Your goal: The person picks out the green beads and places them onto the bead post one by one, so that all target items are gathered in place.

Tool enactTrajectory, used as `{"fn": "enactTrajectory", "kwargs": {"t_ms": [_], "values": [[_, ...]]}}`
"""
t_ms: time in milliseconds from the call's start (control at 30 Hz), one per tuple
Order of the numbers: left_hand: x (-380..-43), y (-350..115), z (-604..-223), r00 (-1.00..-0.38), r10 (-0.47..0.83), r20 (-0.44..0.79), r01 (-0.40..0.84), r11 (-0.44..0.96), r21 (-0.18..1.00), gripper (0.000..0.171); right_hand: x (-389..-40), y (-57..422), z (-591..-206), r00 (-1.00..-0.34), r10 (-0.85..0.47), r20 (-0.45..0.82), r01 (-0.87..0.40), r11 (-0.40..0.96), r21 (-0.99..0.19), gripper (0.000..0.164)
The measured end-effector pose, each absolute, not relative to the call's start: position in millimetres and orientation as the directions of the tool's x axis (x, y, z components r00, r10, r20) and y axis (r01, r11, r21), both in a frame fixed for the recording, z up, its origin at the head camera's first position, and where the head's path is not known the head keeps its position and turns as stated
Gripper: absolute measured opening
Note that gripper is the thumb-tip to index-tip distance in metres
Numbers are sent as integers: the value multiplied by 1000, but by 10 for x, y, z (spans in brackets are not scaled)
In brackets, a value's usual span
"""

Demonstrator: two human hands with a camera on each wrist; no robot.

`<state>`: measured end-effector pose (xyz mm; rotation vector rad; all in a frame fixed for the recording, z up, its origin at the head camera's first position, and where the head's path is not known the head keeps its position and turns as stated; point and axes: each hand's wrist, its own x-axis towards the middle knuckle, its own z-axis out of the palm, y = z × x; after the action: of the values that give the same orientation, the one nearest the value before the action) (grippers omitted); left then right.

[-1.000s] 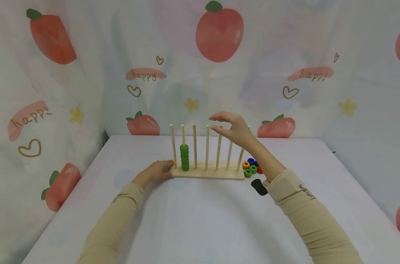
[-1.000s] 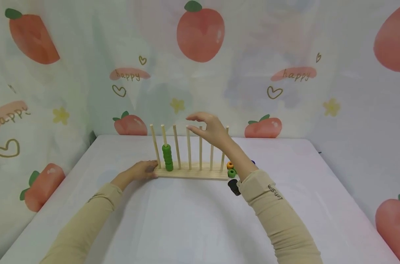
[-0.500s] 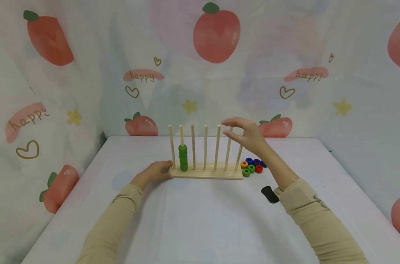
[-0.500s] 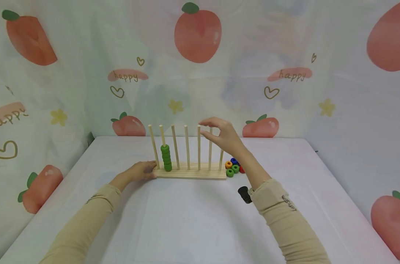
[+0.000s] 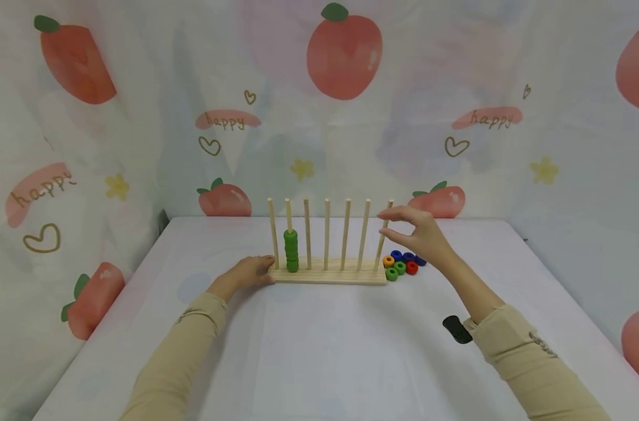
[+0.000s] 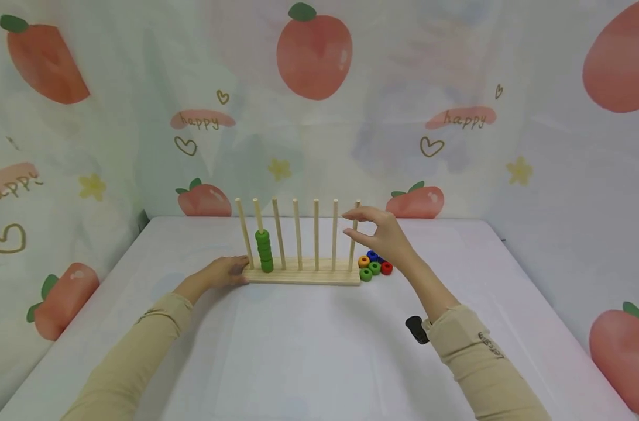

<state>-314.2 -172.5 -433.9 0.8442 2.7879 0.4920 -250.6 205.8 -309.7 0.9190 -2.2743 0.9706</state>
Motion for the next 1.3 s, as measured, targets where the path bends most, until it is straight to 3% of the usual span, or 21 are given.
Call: {"fn": "enactTrajectory", "kwargs": {"t_ms": [467, 867, 1300], "values": [[-3146, -1767, -4361, -825, 556, -98, 475, 778, 412, 62, -2477, 2344, -3414, -745, -383, 546, -643, 631, -434, 29], [-3092, -1782, -4358, -836, 542, -88, 459, 778, 428, 63, -2563, 2513, -3570, -857, -407, 317, -515, 716, -471, 34], [-3095, -1752, -4370, -832, 552, -63, 468, 758, 455, 63, -2636, 2596, -3747, -889, -411, 199, -455, 761, -461, 36]]}}
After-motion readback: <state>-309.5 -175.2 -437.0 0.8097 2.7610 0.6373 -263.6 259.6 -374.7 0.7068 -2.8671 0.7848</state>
